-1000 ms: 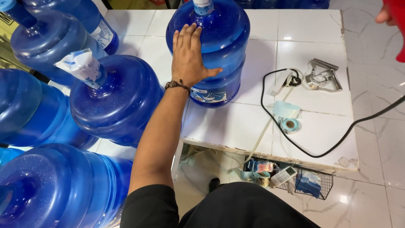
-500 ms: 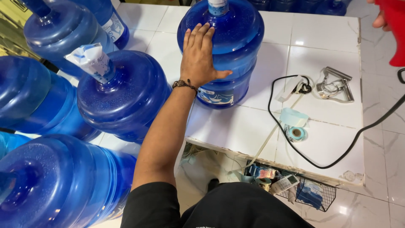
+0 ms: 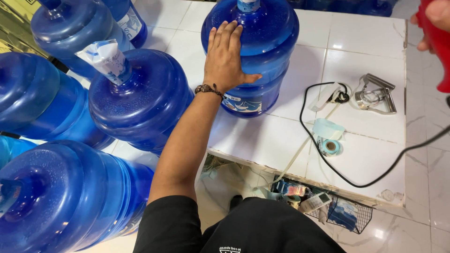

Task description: The person uses a red heat gun to apply heat to the neck of large blue water bottles while rotating them by hand. They then pick up a roll of labels, peel off a label, and apply it to the bottle's neck. This process is repeated for multiple bottles.

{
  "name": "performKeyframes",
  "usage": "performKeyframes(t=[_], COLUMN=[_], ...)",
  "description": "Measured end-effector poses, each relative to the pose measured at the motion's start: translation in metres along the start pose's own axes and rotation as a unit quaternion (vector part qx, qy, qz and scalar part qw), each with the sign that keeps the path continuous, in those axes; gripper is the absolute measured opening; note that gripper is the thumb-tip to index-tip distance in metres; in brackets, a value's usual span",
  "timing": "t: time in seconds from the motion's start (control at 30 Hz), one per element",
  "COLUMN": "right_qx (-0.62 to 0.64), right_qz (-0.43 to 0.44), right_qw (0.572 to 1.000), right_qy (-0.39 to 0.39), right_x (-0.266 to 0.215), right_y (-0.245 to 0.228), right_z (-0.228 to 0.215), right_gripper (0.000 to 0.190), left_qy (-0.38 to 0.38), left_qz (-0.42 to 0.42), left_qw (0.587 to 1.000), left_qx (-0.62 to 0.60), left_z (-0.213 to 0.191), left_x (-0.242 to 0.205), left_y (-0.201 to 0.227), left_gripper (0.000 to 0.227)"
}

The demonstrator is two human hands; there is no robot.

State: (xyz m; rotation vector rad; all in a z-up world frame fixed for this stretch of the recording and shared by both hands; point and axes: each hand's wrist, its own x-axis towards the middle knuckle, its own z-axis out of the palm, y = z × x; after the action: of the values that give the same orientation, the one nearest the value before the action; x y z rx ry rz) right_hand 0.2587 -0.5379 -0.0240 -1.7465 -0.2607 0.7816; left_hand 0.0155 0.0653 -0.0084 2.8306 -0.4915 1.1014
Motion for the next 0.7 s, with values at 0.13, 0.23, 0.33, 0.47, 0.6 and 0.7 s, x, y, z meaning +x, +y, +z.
performKeyframes(t=[0.13, 0.23, 0.33, 0.47, 0.6, 0.7], right_qx=[0.125, -0.18, -0.174, -0.191, -0.172, -0.174], right_qz=[-0.097, -0.089, -0.094, -0.1, -0.125, -0.15], right_qw=[0.971, 0.932, 0.934, 0.93, 0.934, 0.933], right_qy=[-0.178, 0.3, 0.298, 0.299, 0.287, 0.277], right_x=[0.017, -0.139, -0.137, -0.137, -0.09, -0.092], right_y=[0.021, -0.111, -0.11, -0.103, -0.079, -0.071], right_z=[-0.006, 0.275, 0.273, 0.268, 0.207, 0.209], right_gripper=[0.043, 0.052, 0.048, 0.045, 0.047, 0.048], left_qy=[0.0, 0.003, 0.006, -0.003, 0.049, -0.011], left_qz=[-0.006, -0.002, -0.058, -0.152, -0.183, -0.136], left_qw=[1.0, 1.0, 0.996, 0.984, 0.978, 0.99], left_qx=[0.002, 0.019, 0.061, 0.092, 0.09, 0.029], left_z=[-0.001, -0.004, 0.006, 0.022, 0.037, 0.008], left_x=[-0.001, 0.0, 0.006, 0.025, 0.031, 0.028], left_y=[0.001, 0.002, 0.024, 0.07, 0.083, 0.065], left_gripper=[0.139, 0.137, 0.136, 0.137, 0.134, 0.129])
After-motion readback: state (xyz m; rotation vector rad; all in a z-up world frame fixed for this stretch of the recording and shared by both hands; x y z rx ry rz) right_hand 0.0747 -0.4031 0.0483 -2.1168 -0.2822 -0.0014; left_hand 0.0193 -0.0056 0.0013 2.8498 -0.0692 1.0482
